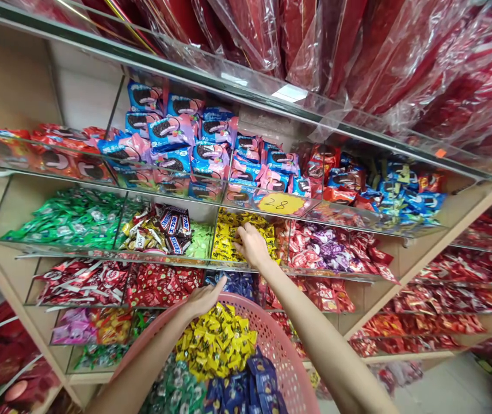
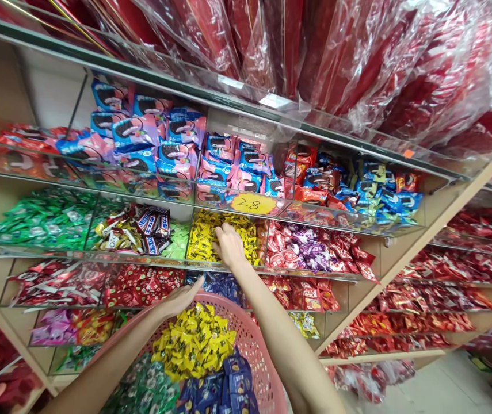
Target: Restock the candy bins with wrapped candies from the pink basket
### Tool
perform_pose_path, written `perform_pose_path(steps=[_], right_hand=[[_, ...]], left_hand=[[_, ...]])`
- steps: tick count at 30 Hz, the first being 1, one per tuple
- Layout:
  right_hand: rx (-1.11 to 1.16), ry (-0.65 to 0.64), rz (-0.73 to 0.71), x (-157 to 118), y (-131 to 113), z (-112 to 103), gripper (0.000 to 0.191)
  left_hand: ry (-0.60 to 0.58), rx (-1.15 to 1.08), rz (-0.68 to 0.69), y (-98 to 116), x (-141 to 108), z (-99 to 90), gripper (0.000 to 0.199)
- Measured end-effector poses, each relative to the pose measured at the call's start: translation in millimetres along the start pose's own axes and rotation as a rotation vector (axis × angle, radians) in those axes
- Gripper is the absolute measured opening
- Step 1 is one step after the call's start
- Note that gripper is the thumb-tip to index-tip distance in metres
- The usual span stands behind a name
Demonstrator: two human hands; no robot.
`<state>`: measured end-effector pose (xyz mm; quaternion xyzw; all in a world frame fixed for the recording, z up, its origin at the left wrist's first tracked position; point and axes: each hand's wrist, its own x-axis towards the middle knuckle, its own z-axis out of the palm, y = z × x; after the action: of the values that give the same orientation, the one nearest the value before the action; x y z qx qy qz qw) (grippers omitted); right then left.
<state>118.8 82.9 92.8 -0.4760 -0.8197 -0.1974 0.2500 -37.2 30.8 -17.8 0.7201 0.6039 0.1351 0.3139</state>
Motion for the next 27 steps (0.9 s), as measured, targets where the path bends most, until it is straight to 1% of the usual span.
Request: perform_pose_path(steps=[3, 9, 17, 27], right_hand=[[0.028, 0.01, 0.004, 2, 2, 3, 0.011], [0.104, 0.064, 0.069, -3, 5, 8, 0.012], [0.125, 0.023, 0.085, -3, 8, 11, 0.006], [0.13, 0.019, 0.089, -4, 8, 11, 0.009]], left_hand=[[-0.003, 0.001, 0.011, 1, -1, -0.9, 0.085], [-0.007, 0.021, 0.025, 3, -3, -2.1, 0.084], [-0.006, 0.039, 0.017, -3, 2, 1.9, 0.083], [-0.008, 0.036, 0.012, -6, 5, 4.2, 0.085]])
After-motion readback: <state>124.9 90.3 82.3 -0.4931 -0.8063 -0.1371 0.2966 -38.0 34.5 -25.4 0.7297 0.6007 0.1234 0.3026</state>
